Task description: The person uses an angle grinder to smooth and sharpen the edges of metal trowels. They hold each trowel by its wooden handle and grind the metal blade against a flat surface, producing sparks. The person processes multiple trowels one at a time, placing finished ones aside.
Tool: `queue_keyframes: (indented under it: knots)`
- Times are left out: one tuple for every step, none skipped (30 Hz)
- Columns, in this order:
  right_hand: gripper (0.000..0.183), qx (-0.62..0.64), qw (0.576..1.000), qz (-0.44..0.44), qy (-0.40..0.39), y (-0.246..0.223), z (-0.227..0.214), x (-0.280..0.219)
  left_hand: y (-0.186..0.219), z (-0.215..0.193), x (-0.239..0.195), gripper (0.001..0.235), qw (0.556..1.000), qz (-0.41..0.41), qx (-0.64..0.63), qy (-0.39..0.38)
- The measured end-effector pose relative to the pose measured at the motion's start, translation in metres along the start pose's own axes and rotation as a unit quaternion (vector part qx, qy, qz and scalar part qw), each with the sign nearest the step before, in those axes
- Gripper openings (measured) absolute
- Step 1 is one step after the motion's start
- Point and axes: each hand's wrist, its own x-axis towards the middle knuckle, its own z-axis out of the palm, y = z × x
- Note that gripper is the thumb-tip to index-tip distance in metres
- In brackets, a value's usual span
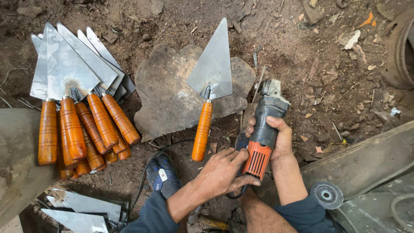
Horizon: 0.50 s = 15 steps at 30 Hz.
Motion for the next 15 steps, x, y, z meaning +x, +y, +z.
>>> queue_keyframes:
  knots:
    - [0.05,0.002,1.0,0.001,-0.001,0.001,-0.001,0.0,0.0,0.0,-0.001,0.063,1.0,-0.004,-0.001,-0.004]
    - [0.05,0.004,1.0,0.002,-0.003,0.001,-0.002,-0.001,0.0,0.001,-0.001,0.063,1.0,-0.003,-0.001,-0.001]
    - [0.05,0.004,1.0,0.004,0.002,0.002,-0.004,-0.001,0.0,0.001,-0.002,0.063,1.0,-0.001,-0.001,0.002]
    - [0.05,0.004,1.0,0.007,0.007,0.003,-0.005,-0.001,0.0,0.002,-0.003,0.064,1.0,0.0,-0.002,0.004]
    - [0.05,0.003,1.0,0.01,0.012,0.003,-0.006,-0.001,0.0,0.002,-0.004,0.064,1.0,-0.004,-0.007,0.002]
    - [0.049,0.004,1.0,0.01,0.012,0.004,-0.007,-0.002,0.0,0.002,-0.004,0.064,1.0,-0.008,-0.012,0.0]
    - [0.049,0.006,1.0,0.012,0.012,0.004,-0.008,-0.002,0.0,0.002,-0.005,0.065,1.0,-0.012,-0.017,-0.001]
    - [0.049,0.007,1.0,0.013,0.011,0.004,-0.009,-0.001,0.0,0.003,-0.005,0.066,1.0,-0.018,-0.022,-0.002]
    - [0.049,0.007,1.0,0.014,0.014,0.005,-0.01,-0.001,0.0,0.003,-0.006,0.066,0.999,-0.025,-0.028,-0.004]
    - [0.048,0.008,1.0,0.015,0.017,0.006,-0.011,-0.001,0.0,0.003,-0.007,0.067,0.999,-0.031,-0.034,-0.006]
    - [0.048,0.009,1.0,0.015,0.02,0.006,-0.012,-0.002,0.001,0.003,-0.007,0.068,0.999,-0.033,-0.035,-0.009]
    - [0.048,0.008,1.0,0.016,0.021,0.007,-0.012,-0.002,0.001,0.004,-0.008,0.068,0.999,-0.034,-0.037,-0.011]
    - [0.048,0.007,1.0,0.017,0.021,0.007,-0.012,-0.002,0.001,0.004,-0.008,0.068,0.999,-0.036,-0.038,-0.012]
    - [0.047,0.007,1.0,0.019,0.022,0.008,-0.012,-0.002,0.001,0.003,-0.009,0.068,0.999,-0.034,-0.038,-0.011]
    - [0.047,0.005,1.0,0.017,0.026,0.008,-0.012,-0.003,0.001,0.003,-0.009,0.068,0.999,-0.033,-0.039,-0.009]
